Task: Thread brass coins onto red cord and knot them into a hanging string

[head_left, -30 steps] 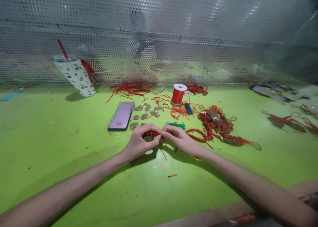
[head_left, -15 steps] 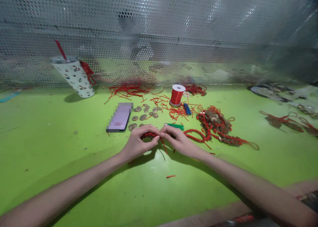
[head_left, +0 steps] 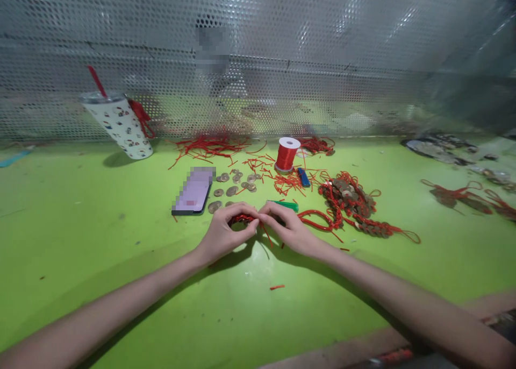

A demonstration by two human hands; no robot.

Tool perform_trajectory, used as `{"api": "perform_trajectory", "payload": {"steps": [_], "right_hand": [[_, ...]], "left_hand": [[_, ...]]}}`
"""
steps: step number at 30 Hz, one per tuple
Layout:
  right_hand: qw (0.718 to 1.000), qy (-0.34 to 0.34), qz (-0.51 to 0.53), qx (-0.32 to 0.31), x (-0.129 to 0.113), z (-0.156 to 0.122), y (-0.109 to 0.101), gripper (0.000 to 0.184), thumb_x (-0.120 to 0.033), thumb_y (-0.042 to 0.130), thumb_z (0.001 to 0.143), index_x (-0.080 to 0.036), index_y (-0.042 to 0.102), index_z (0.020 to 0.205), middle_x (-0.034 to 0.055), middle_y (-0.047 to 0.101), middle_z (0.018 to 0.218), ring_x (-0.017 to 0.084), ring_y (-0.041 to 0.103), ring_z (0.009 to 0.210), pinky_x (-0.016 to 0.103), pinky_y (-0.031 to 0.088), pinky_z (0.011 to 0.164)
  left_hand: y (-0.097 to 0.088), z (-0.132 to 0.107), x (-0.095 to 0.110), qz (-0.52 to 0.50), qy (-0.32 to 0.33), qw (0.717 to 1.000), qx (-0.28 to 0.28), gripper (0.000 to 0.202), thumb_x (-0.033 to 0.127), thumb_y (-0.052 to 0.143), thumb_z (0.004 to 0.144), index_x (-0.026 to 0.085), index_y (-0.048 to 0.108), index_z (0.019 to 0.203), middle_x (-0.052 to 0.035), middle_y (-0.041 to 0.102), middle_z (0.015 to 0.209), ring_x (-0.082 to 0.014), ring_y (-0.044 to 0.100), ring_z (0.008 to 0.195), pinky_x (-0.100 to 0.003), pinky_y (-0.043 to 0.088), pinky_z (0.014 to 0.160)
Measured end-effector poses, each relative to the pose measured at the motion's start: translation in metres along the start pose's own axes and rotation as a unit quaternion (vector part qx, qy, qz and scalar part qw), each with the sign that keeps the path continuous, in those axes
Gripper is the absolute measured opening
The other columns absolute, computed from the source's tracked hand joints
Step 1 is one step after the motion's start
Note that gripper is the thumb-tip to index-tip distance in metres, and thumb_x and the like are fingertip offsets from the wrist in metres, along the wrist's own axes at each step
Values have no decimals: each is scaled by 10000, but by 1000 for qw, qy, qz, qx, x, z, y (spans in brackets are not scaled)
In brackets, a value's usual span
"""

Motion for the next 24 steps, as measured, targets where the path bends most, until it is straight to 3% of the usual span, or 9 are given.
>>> {"api": "perform_trajectory", "payload": {"steps": [8, 24], "right_hand": [[999, 26, -2, 31, 8, -2, -6, 308, -423, 435, 1049, -217, 531, 841, 15, 536, 838, 182, 520, 817, 315, 407, 774], [997, 22, 0, 67, 9, -4, -11, 212, -371, 490, 1025, -218, 564, 900, 20, 579, 859, 182, 538, 805, 320, 421, 751]], "left_hand": [[0, 1, -5, 7, -21, 1000, 6, 68, 185, 671, 851, 155, 728, 871, -54, 747, 854, -163, 691, 786, -260, 559, 722], [2, -2, 5, 76, 36, 996, 7, 61, 154, 672, 875, 166, 722, 907, -48, 740, 873, -166, 684, 801, -284, 538, 744]]}}
Point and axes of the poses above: each hand's wrist, its own z-axis towards the middle knuckle, its own y-axis out of the palm, x = y × z, the point moved 10 cm from there along z, towards the middle knuckle
